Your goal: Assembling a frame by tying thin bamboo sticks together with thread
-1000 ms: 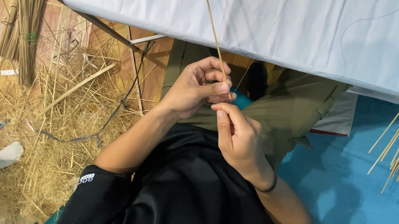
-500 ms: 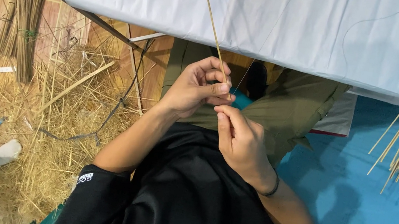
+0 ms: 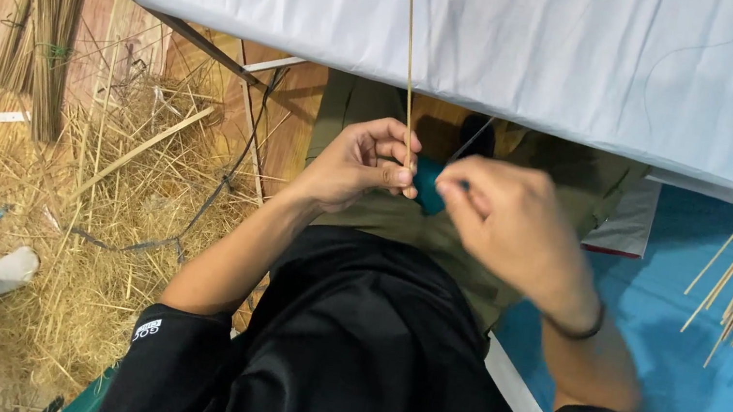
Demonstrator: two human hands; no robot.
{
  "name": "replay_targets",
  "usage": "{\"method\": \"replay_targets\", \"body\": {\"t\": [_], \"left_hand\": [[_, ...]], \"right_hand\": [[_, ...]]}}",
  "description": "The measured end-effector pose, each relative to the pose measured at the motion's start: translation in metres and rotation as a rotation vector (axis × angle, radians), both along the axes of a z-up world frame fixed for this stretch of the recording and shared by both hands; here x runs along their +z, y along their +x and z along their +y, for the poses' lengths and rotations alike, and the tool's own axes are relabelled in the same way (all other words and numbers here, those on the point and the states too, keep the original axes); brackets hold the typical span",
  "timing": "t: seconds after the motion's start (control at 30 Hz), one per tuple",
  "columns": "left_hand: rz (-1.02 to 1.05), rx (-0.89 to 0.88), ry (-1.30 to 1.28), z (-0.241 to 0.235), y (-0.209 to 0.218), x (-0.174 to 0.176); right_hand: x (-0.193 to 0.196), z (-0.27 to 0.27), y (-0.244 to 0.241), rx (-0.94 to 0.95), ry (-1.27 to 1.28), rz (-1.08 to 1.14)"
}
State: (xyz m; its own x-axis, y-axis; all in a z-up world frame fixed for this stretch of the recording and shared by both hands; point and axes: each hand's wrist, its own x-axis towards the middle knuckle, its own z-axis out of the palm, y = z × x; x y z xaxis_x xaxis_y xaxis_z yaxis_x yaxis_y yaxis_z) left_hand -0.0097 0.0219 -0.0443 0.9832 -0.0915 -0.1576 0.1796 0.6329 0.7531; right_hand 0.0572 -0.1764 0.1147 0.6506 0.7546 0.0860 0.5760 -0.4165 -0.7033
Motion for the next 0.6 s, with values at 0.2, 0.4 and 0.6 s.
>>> {"method": "replay_targets", "body": {"t": [0.2,0.4,0.6], "left_hand": [[0.008,0.016,-0.019,-0.001,-0.003,-0.001],[-0.005,0.055,-0.094,-0.016,0.001,0.016],[0.003,0.064,-0.166,-0.03,0.01,0.039]], "right_hand": [[0.003,0.005,0.0,0.077,-0.13,0.042],[-0.03,-0.014,-0.05,-0.045,-0.108,-0.076],[-0.025,-0.01,-0.069,-0.193,0.052,-0.203]]}}
